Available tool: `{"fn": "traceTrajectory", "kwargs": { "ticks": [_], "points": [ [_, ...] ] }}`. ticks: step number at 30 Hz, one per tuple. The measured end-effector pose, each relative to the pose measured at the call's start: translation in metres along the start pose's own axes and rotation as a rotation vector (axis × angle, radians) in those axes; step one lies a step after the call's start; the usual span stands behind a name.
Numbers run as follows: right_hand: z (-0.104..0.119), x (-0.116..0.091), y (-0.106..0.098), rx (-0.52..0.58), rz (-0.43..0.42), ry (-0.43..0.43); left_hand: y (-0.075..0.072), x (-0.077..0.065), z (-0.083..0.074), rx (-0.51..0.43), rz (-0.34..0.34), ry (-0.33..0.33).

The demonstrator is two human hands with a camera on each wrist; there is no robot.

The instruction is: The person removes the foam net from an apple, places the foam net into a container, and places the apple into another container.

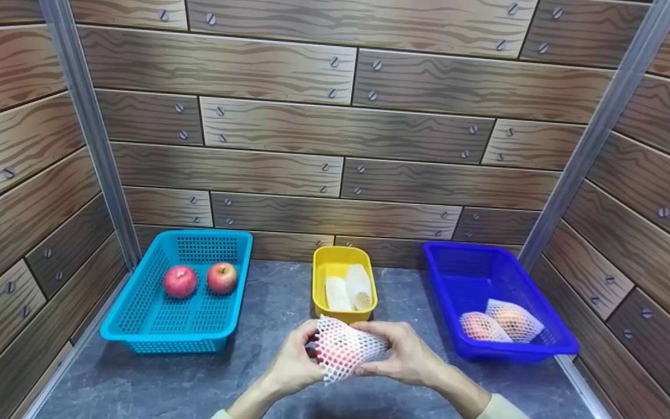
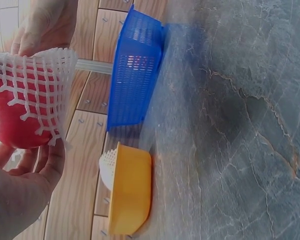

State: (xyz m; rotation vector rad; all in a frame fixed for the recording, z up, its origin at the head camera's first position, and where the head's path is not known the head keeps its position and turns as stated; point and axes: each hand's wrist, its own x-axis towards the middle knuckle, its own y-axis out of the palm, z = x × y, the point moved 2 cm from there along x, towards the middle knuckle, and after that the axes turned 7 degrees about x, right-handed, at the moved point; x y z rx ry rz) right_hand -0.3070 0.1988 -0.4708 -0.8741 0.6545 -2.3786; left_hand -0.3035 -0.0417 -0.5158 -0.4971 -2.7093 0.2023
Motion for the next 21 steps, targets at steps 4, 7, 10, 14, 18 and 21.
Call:
{"fn": "traceTrajectory", "kwargs": {
  "ticks": [4, 7, 10, 14, 18, 21],
  "points": [
    [0.001, 0.0, -0.004, -0.003, -0.005, -0.062, 0.0, 0.0, -0.001, -0.034, 0.024, -0.025],
    [0.002, 0.001, -0.006, -0.011, -0.016, -0.146, -0.003, 0.0, -0.002, -0.021, 0.027, -0.023],
    [0.003, 0.002, -0.009, -0.006, -0.052, -0.218, -0.005, 0.001, -0.003, 0.016, 0.02, -0.012],
    [0.002, -0.001, -0.012, -0.017, -0.114, -0.266, -0.007, 0.0, -0.002, 0.032, 0.013, -0.018],
    [-0.001, -0.006, -0.013, -0.046, -0.179, -0.277, -0.008, 0.0, -0.001, 0.016, -0.007, -0.02],
    [-0.002, -0.008, -0.016, -0.062, -0.229, -0.272, -0.009, 0.001, 0.0, 0.005, -0.026, -0.022]
  ]
}}
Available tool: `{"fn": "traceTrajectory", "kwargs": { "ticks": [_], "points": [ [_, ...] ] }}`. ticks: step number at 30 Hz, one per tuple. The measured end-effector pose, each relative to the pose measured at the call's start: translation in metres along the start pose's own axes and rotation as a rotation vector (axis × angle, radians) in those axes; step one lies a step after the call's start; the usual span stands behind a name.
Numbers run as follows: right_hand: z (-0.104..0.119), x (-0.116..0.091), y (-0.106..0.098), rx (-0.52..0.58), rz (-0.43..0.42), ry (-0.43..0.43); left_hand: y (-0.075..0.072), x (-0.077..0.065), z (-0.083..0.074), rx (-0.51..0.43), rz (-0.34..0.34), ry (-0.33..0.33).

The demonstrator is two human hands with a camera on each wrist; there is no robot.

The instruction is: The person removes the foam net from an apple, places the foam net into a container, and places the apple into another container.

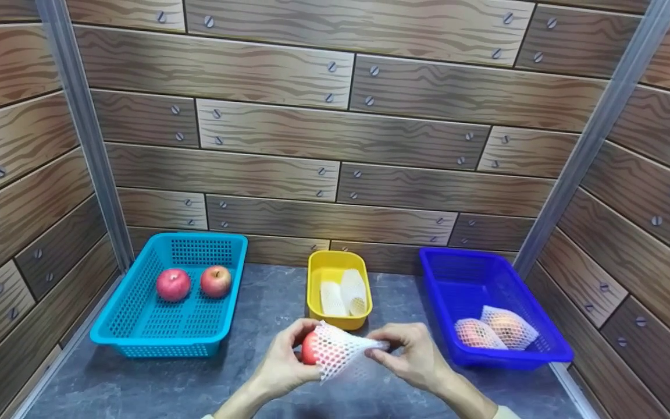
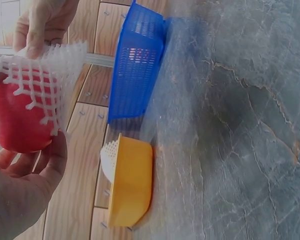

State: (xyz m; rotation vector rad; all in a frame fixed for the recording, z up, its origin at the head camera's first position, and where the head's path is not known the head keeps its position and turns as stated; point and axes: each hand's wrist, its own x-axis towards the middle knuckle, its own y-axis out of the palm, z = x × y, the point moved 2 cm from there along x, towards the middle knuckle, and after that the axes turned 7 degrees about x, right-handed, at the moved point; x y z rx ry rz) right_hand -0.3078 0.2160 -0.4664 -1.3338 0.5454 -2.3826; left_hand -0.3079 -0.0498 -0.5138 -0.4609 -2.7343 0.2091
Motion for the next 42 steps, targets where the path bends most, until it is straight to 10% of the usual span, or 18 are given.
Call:
{"fn": "traceTrajectory", "kwargs": {
  "ticks": [24, 42],
  "points": [
    [0.016, 0.017, -0.018, -0.155, -0.258, -0.048, -0.027, -0.013, 0.017, 0.073, -0.079, -0.138],
    [-0.056, 0.052, -0.016, -0.542, -0.225, -0.15, -0.031, -0.013, 0.015, 0.09, -0.079, -0.138]
  ]
}}
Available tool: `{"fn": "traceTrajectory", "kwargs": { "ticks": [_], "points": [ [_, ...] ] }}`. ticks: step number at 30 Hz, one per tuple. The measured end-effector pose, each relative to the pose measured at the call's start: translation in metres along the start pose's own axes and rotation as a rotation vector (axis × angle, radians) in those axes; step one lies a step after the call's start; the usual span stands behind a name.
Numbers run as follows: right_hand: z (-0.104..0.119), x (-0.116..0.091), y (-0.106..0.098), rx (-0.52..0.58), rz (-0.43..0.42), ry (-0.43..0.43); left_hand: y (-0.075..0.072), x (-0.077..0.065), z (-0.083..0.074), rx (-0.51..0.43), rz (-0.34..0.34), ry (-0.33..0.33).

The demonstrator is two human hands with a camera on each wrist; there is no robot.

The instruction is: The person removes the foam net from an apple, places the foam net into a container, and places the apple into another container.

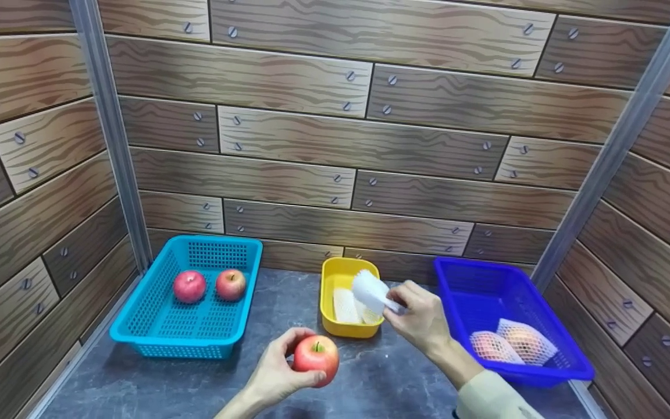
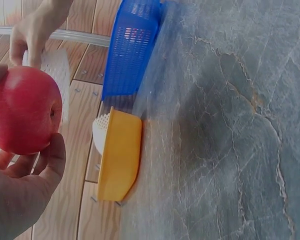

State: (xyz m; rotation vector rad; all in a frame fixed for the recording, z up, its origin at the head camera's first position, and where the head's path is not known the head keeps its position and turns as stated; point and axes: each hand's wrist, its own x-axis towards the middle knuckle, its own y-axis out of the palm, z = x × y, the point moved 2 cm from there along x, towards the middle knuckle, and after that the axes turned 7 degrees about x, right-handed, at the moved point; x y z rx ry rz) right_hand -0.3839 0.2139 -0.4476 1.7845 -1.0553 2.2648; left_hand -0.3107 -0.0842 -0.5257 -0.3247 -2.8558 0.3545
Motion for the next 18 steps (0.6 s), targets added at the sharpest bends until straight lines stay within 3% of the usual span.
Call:
{"fn": "traceTrajectory", "kwargs": {
  "ticks": [7, 14, 18],
  "points": [
    [-0.017, 0.02, 0.033, -0.174, 0.078, -0.102, 0.001, -0.002, 0.003, -0.007, 0.002, -0.008],
    [-0.032, 0.035, 0.063, -0.253, 0.148, -0.082, -0.002, -0.003, 0.006, -0.02, 0.001, -0.044],
    [-0.038, 0.043, 0.075, -0.297, 0.173, -0.092, -0.005, -0.005, 0.008, -0.011, -0.005, 0.0]
  ]
}}
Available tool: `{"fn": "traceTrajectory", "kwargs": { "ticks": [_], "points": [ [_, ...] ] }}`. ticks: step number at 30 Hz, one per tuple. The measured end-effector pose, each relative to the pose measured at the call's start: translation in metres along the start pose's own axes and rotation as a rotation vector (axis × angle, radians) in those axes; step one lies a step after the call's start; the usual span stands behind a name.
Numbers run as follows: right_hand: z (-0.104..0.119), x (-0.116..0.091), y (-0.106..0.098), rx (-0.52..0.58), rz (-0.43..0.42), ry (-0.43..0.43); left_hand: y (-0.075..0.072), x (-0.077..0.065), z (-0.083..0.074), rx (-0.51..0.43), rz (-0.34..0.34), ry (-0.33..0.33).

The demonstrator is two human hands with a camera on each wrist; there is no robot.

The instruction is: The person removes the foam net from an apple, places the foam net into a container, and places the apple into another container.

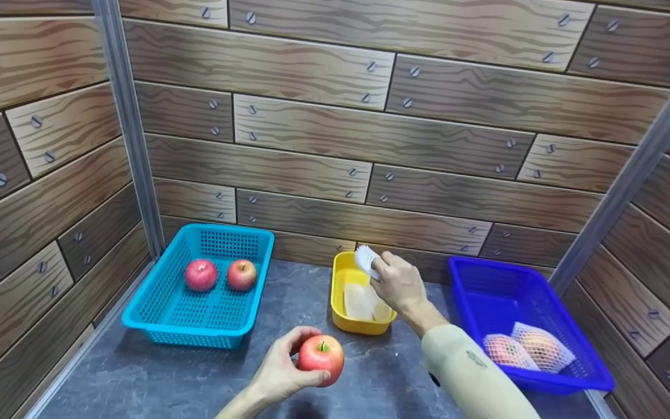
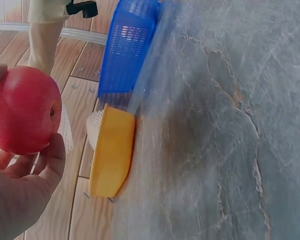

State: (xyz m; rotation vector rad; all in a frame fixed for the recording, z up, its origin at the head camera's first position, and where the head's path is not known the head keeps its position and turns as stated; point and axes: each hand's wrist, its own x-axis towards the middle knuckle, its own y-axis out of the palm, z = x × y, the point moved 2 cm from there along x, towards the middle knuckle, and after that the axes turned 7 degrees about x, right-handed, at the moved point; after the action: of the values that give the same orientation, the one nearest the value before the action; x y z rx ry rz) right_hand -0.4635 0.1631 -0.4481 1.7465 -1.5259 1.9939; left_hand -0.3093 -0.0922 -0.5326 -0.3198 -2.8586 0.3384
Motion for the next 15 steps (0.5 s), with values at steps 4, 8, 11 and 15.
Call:
{"fn": "traceTrajectory", "kwargs": {
  "ticks": [4, 8, 11, 15],
  "points": [
    [-0.003, 0.002, 0.008, -0.027, 0.025, 0.028, -0.002, -0.001, 0.002, 0.006, -0.006, 0.032],
    [-0.006, 0.0, 0.017, -0.041, 0.081, 0.079, -0.003, -0.001, 0.005, 0.027, -0.019, 0.029],
    [-0.008, -0.006, 0.026, -0.047, 0.143, 0.123, -0.003, -0.002, 0.008, 0.038, -0.022, 0.02],
    [-0.005, -0.017, 0.039, -0.045, 0.208, 0.162, -0.002, -0.007, 0.013, 0.036, -0.028, 0.011]
  ]
}}
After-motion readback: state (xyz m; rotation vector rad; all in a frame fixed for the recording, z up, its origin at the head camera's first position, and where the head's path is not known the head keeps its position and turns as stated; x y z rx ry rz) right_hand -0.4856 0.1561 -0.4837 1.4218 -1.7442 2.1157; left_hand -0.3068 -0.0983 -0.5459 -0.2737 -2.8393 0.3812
